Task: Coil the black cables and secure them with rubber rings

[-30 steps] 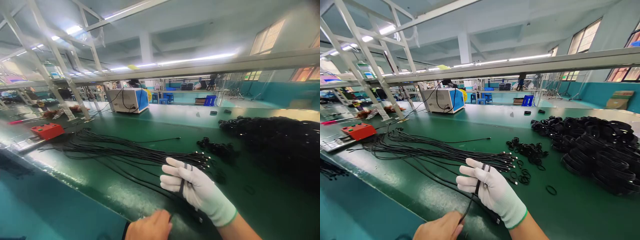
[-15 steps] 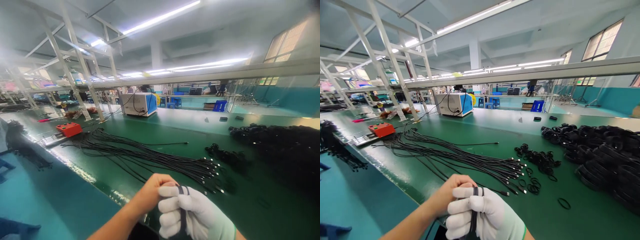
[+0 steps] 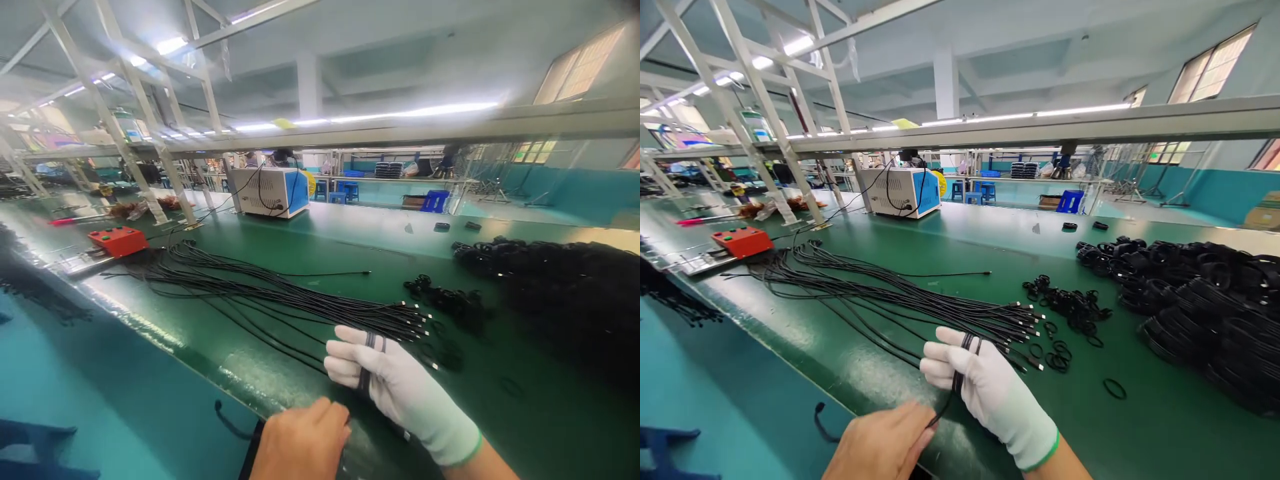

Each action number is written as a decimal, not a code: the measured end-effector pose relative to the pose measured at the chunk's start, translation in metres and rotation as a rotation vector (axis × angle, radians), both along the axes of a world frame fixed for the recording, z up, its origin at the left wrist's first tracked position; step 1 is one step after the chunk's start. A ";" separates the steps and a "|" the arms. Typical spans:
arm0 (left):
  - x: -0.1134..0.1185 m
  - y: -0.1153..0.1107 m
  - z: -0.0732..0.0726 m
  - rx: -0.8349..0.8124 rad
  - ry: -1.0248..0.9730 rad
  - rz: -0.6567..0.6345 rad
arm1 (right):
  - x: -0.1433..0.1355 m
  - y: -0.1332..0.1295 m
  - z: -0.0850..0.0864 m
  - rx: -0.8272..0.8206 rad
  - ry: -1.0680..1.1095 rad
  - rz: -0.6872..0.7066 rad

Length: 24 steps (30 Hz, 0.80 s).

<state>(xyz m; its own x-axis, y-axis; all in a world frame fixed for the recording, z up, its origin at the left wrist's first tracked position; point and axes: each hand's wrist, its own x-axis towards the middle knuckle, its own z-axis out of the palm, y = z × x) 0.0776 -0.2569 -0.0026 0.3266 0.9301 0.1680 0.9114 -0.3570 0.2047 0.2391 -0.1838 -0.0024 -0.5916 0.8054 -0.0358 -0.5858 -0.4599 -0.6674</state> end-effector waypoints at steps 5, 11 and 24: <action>-0.015 0.033 0.052 0.014 -0.137 -0.145 | -0.008 -0.016 -0.004 0.052 0.006 0.440; -0.024 0.063 0.040 -0.436 -0.684 -0.177 | -0.018 -0.020 -0.009 -0.173 0.236 0.679; -0.005 0.010 -0.021 -0.241 -0.348 0.250 | -0.014 -0.003 -0.008 0.027 0.165 0.112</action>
